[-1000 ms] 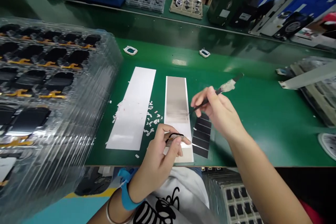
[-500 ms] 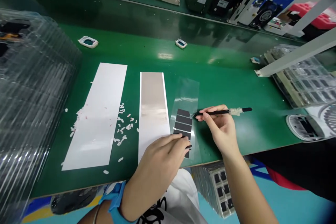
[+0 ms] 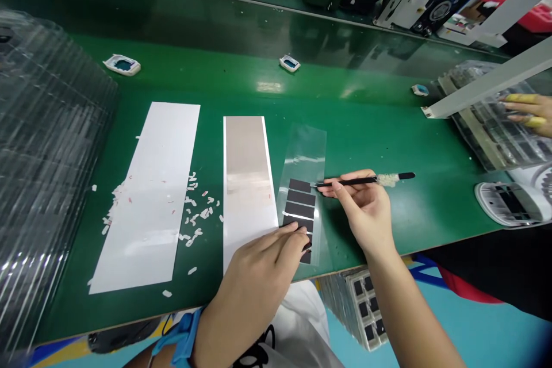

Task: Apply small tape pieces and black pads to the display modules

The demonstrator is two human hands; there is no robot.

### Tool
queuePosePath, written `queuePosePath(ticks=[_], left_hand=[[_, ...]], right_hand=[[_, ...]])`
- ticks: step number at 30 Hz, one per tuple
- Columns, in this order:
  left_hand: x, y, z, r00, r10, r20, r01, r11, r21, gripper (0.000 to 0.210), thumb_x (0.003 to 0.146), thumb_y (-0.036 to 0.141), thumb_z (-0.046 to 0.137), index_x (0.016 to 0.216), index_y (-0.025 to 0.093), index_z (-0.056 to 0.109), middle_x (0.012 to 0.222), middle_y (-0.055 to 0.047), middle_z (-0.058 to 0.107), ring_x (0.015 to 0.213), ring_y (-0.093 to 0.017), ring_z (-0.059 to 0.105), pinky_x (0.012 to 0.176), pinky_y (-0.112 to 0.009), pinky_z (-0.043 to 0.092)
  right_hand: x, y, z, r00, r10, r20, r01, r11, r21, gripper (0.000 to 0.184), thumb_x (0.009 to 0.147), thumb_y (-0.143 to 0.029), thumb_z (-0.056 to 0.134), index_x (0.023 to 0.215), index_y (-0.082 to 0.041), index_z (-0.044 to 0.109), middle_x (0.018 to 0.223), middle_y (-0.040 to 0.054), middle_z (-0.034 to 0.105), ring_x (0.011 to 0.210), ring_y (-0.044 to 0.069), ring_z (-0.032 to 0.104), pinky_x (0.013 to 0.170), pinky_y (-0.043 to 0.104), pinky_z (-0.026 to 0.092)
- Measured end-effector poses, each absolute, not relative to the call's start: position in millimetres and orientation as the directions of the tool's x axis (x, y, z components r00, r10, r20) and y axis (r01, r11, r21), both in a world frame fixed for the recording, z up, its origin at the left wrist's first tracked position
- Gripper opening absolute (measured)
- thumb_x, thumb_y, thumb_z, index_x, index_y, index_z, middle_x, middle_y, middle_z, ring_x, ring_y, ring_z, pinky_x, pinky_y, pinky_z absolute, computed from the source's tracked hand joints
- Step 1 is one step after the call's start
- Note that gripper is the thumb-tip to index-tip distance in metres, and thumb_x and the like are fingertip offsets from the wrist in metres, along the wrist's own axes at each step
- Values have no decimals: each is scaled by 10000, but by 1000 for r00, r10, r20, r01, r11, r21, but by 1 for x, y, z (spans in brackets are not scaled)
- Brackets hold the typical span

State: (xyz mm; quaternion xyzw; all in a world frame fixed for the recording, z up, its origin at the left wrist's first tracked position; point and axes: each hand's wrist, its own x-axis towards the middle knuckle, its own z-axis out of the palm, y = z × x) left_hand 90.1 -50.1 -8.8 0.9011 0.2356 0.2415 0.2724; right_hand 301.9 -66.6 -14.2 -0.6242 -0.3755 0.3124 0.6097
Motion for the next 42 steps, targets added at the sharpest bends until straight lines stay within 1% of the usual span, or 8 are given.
queuePosePath(ticks=[9, 12, 16, 23, 28, 32, 36, 42], left_hand=[[96, -50, -5, 735, 583, 347, 340, -759, 555, 205, 965, 55, 479, 1097, 107, 627, 967, -117, 752, 965, -249, 733, 795, -384, 649], [95, -45, 2, 705, 634, 320, 320, -686, 653, 174, 949, 72, 534, 1057, 138, 653, 888, -73, 745, 832, -231, 720, 714, -372, 624], [82, -35, 12, 542, 790, 286, 254, -479, 841, 157, 910, 114, 640, 1025, 201, 702, 841, 8, 739, 728, -136, 684, 671, -244, 559], [62, -28, 9, 459, 863, 213, 241, -352, 905, 382, 983, 164, 552, 1344, 279, 595, 1003, -6, 737, 825, -111, 674, 691, -194, 524], [60, -27, 6, 454, 867, 207, 232, -339, 912, 469, 1013, 162, 462, 1471, 260, 465, 1039, -40, 690, 905, -142, 648, 772, -237, 530], [59, -28, 9, 467, 866, 177, 195, -296, 935, 480, 1035, 202, 418, 1512, 261, 407, 1090, -54, 642, 905, -145, 608, 842, -266, 518], [57, -28, 10, 486, 858, 166, 152, -270, 951, 492, 1050, 225, 375, 1539, 285, 356, 1186, -59, 608, 1036, -162, 582, 921, -290, 483], [58, -27, 8, 488, 851, 195, 113, -283, 952, 513, 1053, 228, 349, 1562, 279, 306, 1231, -66, 588, 1084, -178, 555, 939, -313, 457]], right_hand=[[296, -66, -16, 573, 814, 91, 75, 59, -995, 304, 825, -355, 783, 923, -217, 531, 848, 29, 745, 714, 203, 764, 662, 288, 661], [299, -67, -14, 605, 782, 150, 90, 120, -989, 294, 840, -305, 770, 955, -213, 516, 861, 13, 734, 686, 201, 760, 617, 282, 656], [284, -72, 2, 620, 723, 304, 152, 269, -951, 203, 889, -165, 708, 978, -190, 527, 888, 42, 739, 708, 180, 755, 640, 254, 651], [203, -78, 29, 466, 746, 477, 72, 505, -860, 268, 915, 28, 532, 1073, -188, 511, 958, 45, 694, 892, 190, 743, 752, 351, 688], [180, -71, 22, 404, 740, 538, 129, 536, -834, 298, 899, 61, 501, 1074, -179, 480, 974, 68, 693, 979, 231, 733, 810, 425, 682], [177, -68, 15, 413, 714, 565, 174, 547, -819, 323, 871, 87, 522, 1069, -163, 472, 958, 58, 681, 970, 224, 734, 829, 425, 680], [174, -66, 12, 398, 695, 598, 215, 563, -798, 379, 837, 125, 512, 1090, -153, 461, 979, 55, 678, 981, 224, 729, 850, 442, 675], [174, -64, 8, 411, 678, 610, 264, 552, -791, 399, 815, 133, 525, 1077, -160, 460, 961, 46, 680, 947, 225, 735, 834, 446, 679]])
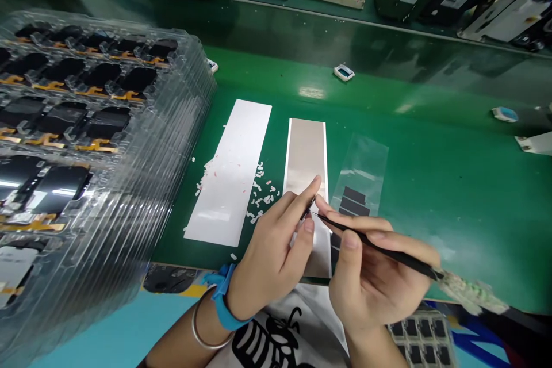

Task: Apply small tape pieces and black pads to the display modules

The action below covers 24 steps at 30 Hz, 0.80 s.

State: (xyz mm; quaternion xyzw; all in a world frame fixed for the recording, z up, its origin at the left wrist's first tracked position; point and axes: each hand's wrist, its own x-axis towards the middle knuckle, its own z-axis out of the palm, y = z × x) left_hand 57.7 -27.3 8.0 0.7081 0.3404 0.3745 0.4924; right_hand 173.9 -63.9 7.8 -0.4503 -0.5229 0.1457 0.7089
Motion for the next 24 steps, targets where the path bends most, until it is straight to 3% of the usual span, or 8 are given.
queuePosePath(ticks=[24], left_hand=[[58, -27, 8, 493, 857, 149, 177, -266, 948, 522, 1061, 271, 349, 1575, 288, 262, 1119, -83, 603, 952, -200, 568, 848, -343, 494]], right_hand=[[171, -64, 4, 466, 666, 583, 248, 534, -808, 341, 849, 70, 547, 1074, -176, 474, 956, 49, 699, 919, 223, 738, 784, 452, 689]])
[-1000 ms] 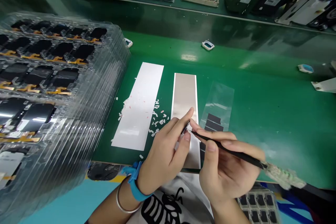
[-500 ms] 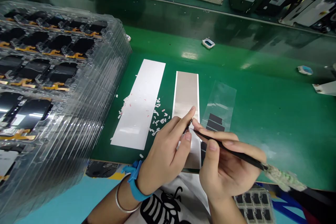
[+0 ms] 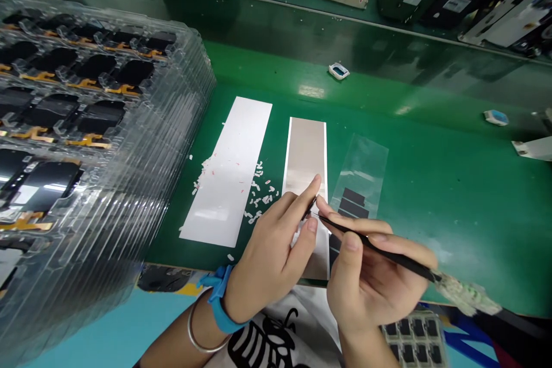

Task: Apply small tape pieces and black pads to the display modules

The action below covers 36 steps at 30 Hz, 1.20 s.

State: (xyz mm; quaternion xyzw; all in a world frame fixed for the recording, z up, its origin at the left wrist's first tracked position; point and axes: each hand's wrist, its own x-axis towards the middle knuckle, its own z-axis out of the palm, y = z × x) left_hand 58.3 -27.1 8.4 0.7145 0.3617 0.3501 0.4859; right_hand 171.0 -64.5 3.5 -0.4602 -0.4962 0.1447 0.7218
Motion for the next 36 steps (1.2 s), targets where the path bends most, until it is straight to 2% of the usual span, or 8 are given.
queuePosePath(ticks=[8, 16, 23, 36], left_hand=[[58, -27, 7, 488, 857, 165, 168, -278, 946, 521, 1062, 260, 345, 1575, 288, 263, 1191, -94, 600, 996, -201, 561, 864, -343, 487], [58, -27, 7, 486, 858, 165, 192, -289, 938, 516, 1062, 245, 326, 1573, 286, 270, 1201, -98, 605, 1002, -203, 569, 861, -345, 497], [59, -27, 6, 477, 863, 164, 217, -296, 930, 527, 1059, 233, 329, 1578, 285, 255, 1117, -89, 610, 1000, -205, 575, 837, -338, 498], [58, -28, 6, 476, 866, 156, 230, -294, 928, 520, 1050, 212, 336, 1565, 278, 291, 1108, -77, 608, 986, -199, 580, 846, -346, 498]], right_hand=[[171, -63, 2, 457, 659, 598, 265, 540, -799, 353, 840, 77, 553, 1074, -176, 475, 963, 51, 704, 929, 226, 738, 805, 464, 686], [171, -63, 1, 459, 656, 598, 275, 536, -798, 334, 855, 56, 569, 1074, -180, 484, 957, 59, 707, 909, 227, 739, 755, 434, 692], [173, -64, -1, 445, 645, 621, 305, 543, -782, 357, 826, 83, 564, 1066, -172, 492, 948, 48, 698, 887, 221, 739, 736, 419, 688], [174, -63, -4, 421, 641, 642, 278, 582, -764, 366, 818, 94, 559, 1077, -155, 491, 960, 64, 699, 892, 238, 740, 767, 449, 687]])
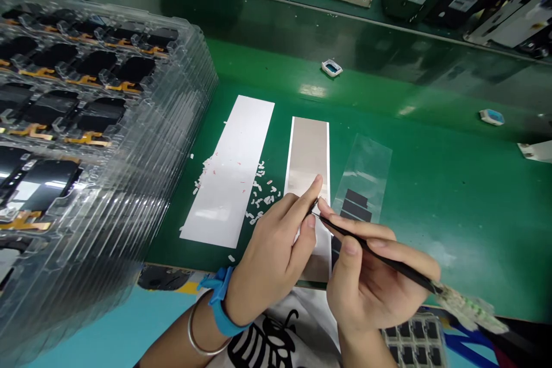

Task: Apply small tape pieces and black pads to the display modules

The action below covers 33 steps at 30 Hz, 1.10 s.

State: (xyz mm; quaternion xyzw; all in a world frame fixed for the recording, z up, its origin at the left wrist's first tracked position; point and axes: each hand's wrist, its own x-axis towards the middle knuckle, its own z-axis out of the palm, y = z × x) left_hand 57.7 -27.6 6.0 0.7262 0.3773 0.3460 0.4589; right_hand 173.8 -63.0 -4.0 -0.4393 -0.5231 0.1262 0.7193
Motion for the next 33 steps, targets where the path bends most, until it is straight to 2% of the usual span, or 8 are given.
queuePosePath(ticks=[7, 14, 17, 23, 30, 33], left_hand=[[58, -26, 7, 478, 866, 145, 239, -287, 928, 526, 1046, 200, 343, 1563, 278, 292, 1067, -68, 597, 957, -196, 572, 823, -351, 485], [58, -27, 6, 481, 866, 135, 227, -272, 935, 537, 1042, 221, 358, 1570, 281, 278, 1031, -68, 588, 904, -198, 561, 786, -352, 484], [58, -27, 6, 481, 867, 130, 231, -269, 935, 540, 1038, 233, 362, 1571, 267, 282, 993, -65, 578, 907, -205, 560, 803, -362, 493], [57, -27, 7, 478, 865, 152, 218, -285, 934, 526, 1041, 239, 361, 1563, 265, 304, 1057, -73, 598, 954, -204, 570, 850, -355, 493], [58, -26, 5, 444, 878, 178, 266, -318, 910, 465, 1038, 215, 367, 1496, 243, 440, 934, -54, 623, 859, -188, 590, 759, -317, 492], [57, -28, 4, 447, 870, 206, 256, -345, 903, 501, 1029, 204, 369, 1527, 251, 387, 863, -36, 604, 759, -174, 565, 680, -299, 466]], right_hand=[[173, -61, -5, 441, 637, 632, 270, 578, -770, 368, 823, 89, 561, 1079, -164, 486, 976, 56, 694, 899, 227, 739, 737, 428, 692], [175, -64, -3, 401, 663, 632, 275, 571, -774, 381, 816, 111, 557, 1071, -168, 505, 988, 54, 703, 920, 220, 732, 823, 471, 678], [174, -65, -3, 396, 683, 614, 260, 558, -788, 351, 830, 98, 556, 1053, -168, 506, 964, 49, 695, 907, 221, 732, 817, 484, 677], [173, -63, -2, 441, 658, 610, 278, 547, -790, 326, 830, 82, 569, 1030, -169, 511, 920, 35, 689, 873, 213, 732, 799, 459, 681], [171, -60, 0, 525, 635, 567, 174, 572, -802, 267, 897, 16, 534, 1078, -181, 532, 939, 56, 690, 841, 199, 718, 724, 404, 681], [181, -62, 6, 531, 686, 497, 89, 538, -838, 203, 923, -34, 509, 1035, -191, 574, 889, 43, 648, 835, 197, 684, 782, 428, 639]])
